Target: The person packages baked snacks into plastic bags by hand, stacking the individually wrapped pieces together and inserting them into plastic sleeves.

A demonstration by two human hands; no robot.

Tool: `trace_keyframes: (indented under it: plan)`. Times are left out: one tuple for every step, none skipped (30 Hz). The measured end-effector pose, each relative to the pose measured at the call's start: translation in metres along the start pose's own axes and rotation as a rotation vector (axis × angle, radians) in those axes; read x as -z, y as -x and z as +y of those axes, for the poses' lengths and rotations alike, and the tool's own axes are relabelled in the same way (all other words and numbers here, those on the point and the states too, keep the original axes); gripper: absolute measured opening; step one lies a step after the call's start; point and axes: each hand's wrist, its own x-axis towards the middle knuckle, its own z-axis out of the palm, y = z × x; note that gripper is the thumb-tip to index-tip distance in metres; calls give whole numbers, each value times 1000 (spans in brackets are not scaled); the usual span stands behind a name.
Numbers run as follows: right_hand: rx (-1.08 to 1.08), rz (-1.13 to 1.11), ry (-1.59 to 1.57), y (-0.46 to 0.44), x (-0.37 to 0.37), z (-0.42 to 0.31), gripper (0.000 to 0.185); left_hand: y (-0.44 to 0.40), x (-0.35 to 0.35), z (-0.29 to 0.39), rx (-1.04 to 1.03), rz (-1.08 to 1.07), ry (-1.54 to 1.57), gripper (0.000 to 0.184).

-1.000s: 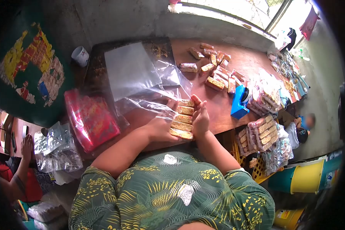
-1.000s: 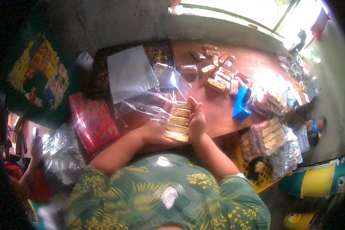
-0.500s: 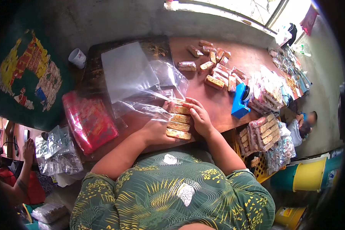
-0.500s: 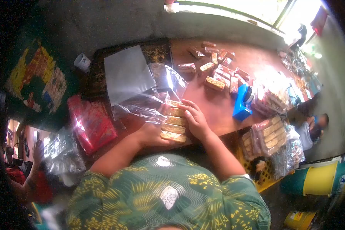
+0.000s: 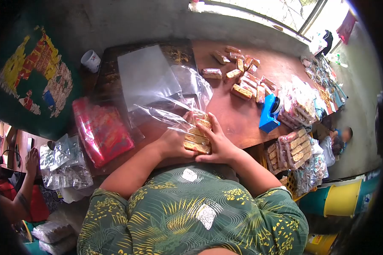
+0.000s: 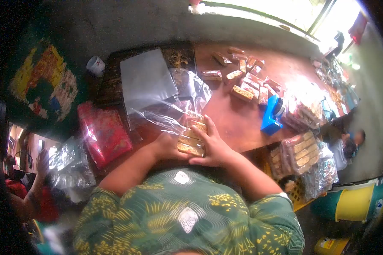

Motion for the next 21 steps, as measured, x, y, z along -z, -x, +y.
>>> trace_keyframes:
  plan:
    - [-3,-60,46,0,11,-8,111,-2,3,1,0,-28,-21,143]
    - [-8,-120,91,2,16,-12,112,-3,5,4,-2,-58,-41,143]
    - [8,-31,136,3,5,-3,117,-1,12,18,-107,35,-209,129]
    - [2,-32,146,3,1,1,117,-2,10,17,-8,7,236,123]
    - [0,-33,156,1,0,4,117,-4,8,15,93,-20,678,118]
    - [1,-34,167,-3,0,3,117,-5,8,13,195,-47,1117,113]
    - [-2,16,118,-7,-5,-2,117,-3,7,16,208,5,1275,103]
    - [-20,19,123,-10,-7,-7,117,-3,2,7,185,39,1035,104]
    - [-41,22,125,-13,-8,-13,116,-5,-3,4,166,70,796,104]
    - [-64,24,127,-13,-9,-16,116,-5,-9,1,135,112,746,101]
    - [-61,38,182,-14,-11,-16,114,-4,-14,0,106,156,695,98]
    - [-61,37,187,-14,-12,-15,113,-5,-6,11,160,120,808,96]
    - [-60,38,195,-14,-13,-13,112,-8,3,23,212,82,921,94]
    - [-58,40,206,-16,-13,-10,111,-12,11,30,260,45,1033,92]
    - [-48,56,211,-19,-14,-7,110,-17,15,33,233,85,1019,73]
    - [-42,71,214,-20,-15,-5,109,-22,21,34,251,169,894,63]
    - [-37,85,218,-21,-17,-4,107,-27,29,33,267,251,768,53]
    - [-41,127,180,-21,-18,-3,107,-30,38,34,282,332,642,45]
    - [-46,167,140,-21,-19,-2,107,-28,57,54,180,533,99,44]
    - [-47,206,99,-22,-20,-2,107,-23,81,80,70,705,-454,43]
    - [-167,183,-16,-24,-14,-10,110,-19,99,95,26,666,-503,45]
